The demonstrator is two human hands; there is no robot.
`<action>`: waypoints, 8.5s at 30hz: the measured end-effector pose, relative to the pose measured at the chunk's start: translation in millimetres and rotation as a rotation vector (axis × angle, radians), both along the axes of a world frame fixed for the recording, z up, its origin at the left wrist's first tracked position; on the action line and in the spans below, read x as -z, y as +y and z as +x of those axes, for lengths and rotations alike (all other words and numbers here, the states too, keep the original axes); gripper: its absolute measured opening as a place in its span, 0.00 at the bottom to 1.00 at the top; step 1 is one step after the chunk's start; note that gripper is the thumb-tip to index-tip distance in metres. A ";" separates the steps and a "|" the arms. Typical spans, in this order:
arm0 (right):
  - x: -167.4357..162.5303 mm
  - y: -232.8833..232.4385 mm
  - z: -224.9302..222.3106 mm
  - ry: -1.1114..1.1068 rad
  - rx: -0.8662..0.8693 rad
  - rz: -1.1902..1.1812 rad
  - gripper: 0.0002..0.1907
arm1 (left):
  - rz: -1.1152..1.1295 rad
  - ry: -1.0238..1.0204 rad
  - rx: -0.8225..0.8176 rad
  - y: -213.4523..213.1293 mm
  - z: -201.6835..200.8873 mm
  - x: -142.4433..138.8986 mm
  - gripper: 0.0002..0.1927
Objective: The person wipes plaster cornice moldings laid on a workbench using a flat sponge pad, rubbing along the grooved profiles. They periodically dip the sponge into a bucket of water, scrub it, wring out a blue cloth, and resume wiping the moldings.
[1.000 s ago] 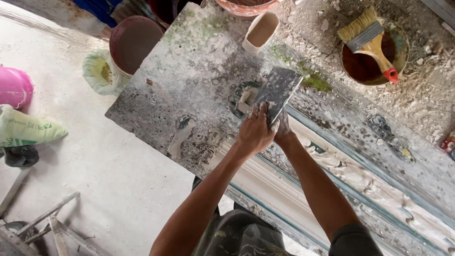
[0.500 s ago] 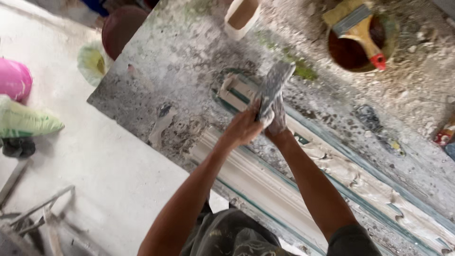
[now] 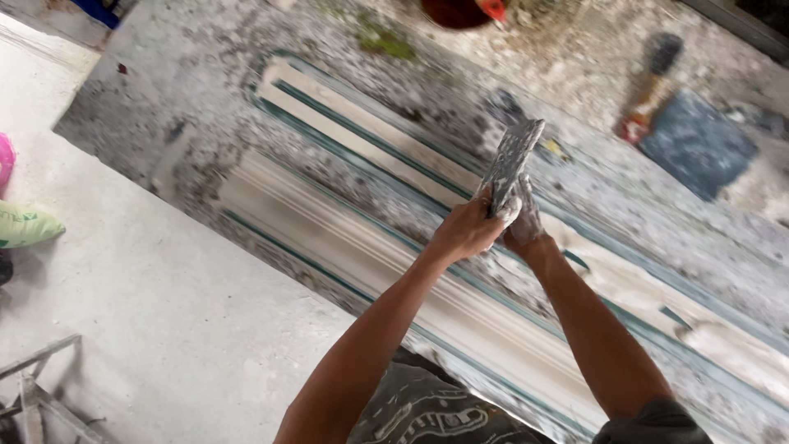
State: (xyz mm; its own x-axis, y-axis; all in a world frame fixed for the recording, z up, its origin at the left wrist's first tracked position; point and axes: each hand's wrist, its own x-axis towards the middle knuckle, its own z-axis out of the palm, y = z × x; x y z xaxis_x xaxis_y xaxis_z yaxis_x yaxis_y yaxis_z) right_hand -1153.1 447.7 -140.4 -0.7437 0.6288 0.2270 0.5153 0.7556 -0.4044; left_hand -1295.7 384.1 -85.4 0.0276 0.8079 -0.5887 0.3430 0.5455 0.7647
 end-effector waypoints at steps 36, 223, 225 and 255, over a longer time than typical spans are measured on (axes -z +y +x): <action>-28.9 -115.4 967.3 -0.174 0.054 0.060 0.27 | 0.165 0.140 0.085 -103.0 990.1 -0.6 0.43; -9.5 -18.4 -457.5 0.695 0.263 -1.028 0.35 | 0.052 -0.051 -0.653 -139.1 -473.8 -76.0 0.10; -11.1 -21.3 -436.7 1.318 0.189 -1.252 0.21 | 0.043 -0.158 -0.729 -134.9 -481.2 -61.1 0.08; -16.2 115.5 -484.7 1.418 -0.180 -1.680 0.03 | 0.209 -0.167 -1.040 -101.0 -549.3 -62.7 0.06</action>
State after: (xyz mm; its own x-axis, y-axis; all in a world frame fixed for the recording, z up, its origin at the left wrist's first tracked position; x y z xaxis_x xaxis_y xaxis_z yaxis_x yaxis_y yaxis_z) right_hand -1637.9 563.2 -124.2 -0.6832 0.7302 -0.0065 -0.6376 -0.6008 -0.4823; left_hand -1844.9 283.1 -22.6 -0.6647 0.5653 -0.4885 -0.3320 0.3622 0.8710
